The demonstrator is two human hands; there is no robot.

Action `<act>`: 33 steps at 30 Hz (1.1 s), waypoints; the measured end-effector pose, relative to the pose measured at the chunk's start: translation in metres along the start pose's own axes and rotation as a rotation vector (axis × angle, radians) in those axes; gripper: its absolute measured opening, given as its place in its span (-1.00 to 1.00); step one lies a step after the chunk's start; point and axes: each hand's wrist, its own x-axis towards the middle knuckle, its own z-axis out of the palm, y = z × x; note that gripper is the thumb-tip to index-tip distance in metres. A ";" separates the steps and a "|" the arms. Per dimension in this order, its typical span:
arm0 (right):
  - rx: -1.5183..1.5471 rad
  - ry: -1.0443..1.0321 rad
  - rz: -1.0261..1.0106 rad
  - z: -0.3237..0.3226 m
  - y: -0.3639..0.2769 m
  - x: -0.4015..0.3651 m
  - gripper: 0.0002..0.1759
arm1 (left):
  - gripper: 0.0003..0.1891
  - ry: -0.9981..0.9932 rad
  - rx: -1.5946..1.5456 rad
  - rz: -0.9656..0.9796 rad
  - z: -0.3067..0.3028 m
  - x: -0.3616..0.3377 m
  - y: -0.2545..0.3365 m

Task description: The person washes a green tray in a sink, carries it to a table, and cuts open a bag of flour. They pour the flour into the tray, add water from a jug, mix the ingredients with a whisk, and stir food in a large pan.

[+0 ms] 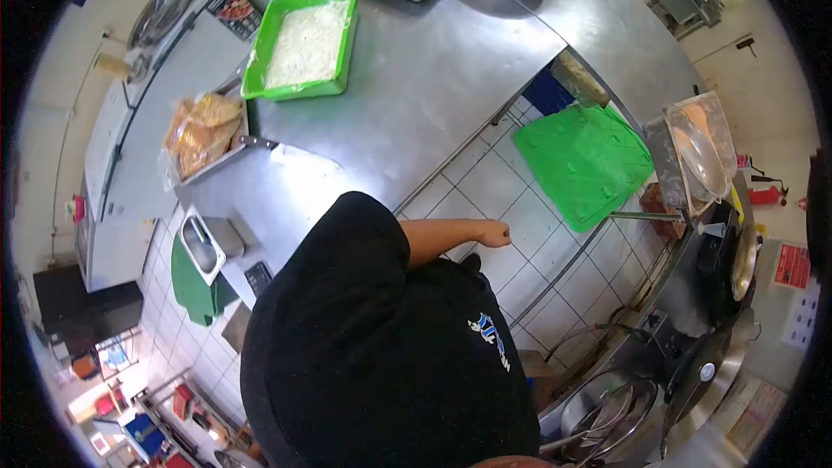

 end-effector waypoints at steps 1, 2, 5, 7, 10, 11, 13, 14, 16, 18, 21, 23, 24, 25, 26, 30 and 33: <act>0.005 0.018 -0.035 0.001 -0.006 0.013 -0.54 | -0.52 0.027 -0.026 -0.006 0.001 -0.001 0.004; 0.010 0.039 -0.072 0.001 -0.011 0.029 -0.55 | -0.52 0.055 -0.049 -0.009 0.000 -0.002 0.011; 0.042 0.097 -0.207 0.001 -0.023 0.073 -0.56 | -0.51 0.099 -0.170 -0.041 -0.007 -0.015 0.019; 0.075 0.120 -0.271 -0.006 -0.021 0.104 -0.57 | -0.51 0.108 -0.216 -0.042 -0.008 -0.020 0.004; 0.122 0.156 -0.339 -0.012 0.006 0.143 -0.58 | -0.54 0.115 -0.495 -0.088 -0.003 -0.029 -0.006; 0.133 0.153 -0.362 -0.016 0.014 0.150 -0.59 | -0.57 0.065 -0.514 -0.134 -0.011 -0.032 -0.012; 0.120 0.178 -0.388 -0.024 0.012 0.154 -0.59 | -0.60 0.088 -0.494 -0.128 -0.028 -0.045 0.000; 0.090 0.189 -0.369 -0.031 0.000 0.151 -0.59 | -0.57 0.033 -0.613 -0.044 -0.035 -0.047 0.000; 0.063 0.195 -0.218 -0.060 -0.044 0.132 -0.66 | -0.55 0.035 -0.604 -0.124 -0.041 -0.043 0.013; 0.089 0.115 -0.088 -0.091 -0.097 0.116 -0.68 | -0.56 0.021 -0.554 -0.151 -0.044 -0.040 0.016; 0.164 0.122 -0.142 -0.078 -0.148 0.119 -0.64 | -0.57 -0.022 -0.581 -0.187 -0.064 -0.045 -0.005; 0.143 0.156 -0.235 -0.059 -0.177 0.103 -0.61 | -0.58 -0.068 -0.518 -0.163 -0.084 -0.059 -0.015; 0.189 0.101 -0.287 -0.043 -0.181 0.105 -0.60 | -0.59 -0.056 -0.503 -0.154 -0.093 -0.067 -0.022; 0.264 0.283 -0.337 -0.004 -0.183 0.111 -0.57 | -0.59 -0.054 -0.472 -0.130 -0.105 -0.069 -0.028; 0.266 0.217 -0.319 0.008 -0.187 0.112 -0.52 | -0.58 -0.035 -0.431 -0.110 -0.115 -0.074 -0.031; 0.191 0.031 -0.147 0.045 -0.188 0.118 -0.56 | -0.67 0.193 -0.464 0.096 -0.150 -0.093 -0.006; 0.125 -0.136 -0.015 0.025 -0.180 0.135 -0.25 | -0.70 0.445 -0.495 0.161 -0.197 -0.123 0.005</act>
